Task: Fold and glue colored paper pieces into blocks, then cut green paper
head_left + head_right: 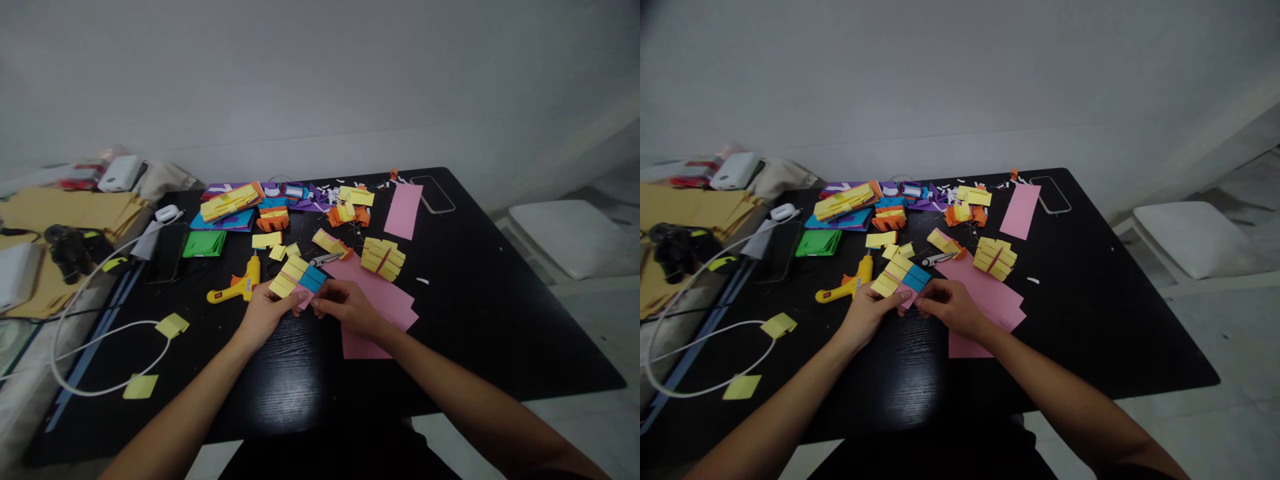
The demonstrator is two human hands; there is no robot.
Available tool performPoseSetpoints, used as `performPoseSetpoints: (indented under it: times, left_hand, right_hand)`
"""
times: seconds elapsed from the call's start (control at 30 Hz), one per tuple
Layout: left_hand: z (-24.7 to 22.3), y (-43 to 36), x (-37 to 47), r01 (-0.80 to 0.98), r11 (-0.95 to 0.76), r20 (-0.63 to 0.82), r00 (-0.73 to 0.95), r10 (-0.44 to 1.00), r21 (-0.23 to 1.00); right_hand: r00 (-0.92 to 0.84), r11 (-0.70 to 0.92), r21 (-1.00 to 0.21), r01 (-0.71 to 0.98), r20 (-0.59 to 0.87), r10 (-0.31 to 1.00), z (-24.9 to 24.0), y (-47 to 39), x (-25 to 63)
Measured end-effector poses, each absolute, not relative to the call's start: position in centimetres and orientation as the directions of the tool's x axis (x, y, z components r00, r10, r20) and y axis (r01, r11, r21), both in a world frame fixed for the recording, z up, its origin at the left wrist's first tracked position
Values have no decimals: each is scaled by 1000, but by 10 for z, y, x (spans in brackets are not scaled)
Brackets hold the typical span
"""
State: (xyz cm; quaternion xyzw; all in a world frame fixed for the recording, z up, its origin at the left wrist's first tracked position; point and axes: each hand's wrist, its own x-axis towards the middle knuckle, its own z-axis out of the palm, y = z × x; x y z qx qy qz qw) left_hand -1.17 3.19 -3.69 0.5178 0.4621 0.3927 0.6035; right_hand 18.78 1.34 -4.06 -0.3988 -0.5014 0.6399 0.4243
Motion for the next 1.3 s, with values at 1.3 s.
performPoseSetpoints:
  times: [1.3]
  left_hand:
    - [-18, 37, -3, -375, 333, -310, 123, 943, 865]
  right_hand:
    - [-267, -241, -939, -245, -174, 948, -43, 16, 191]
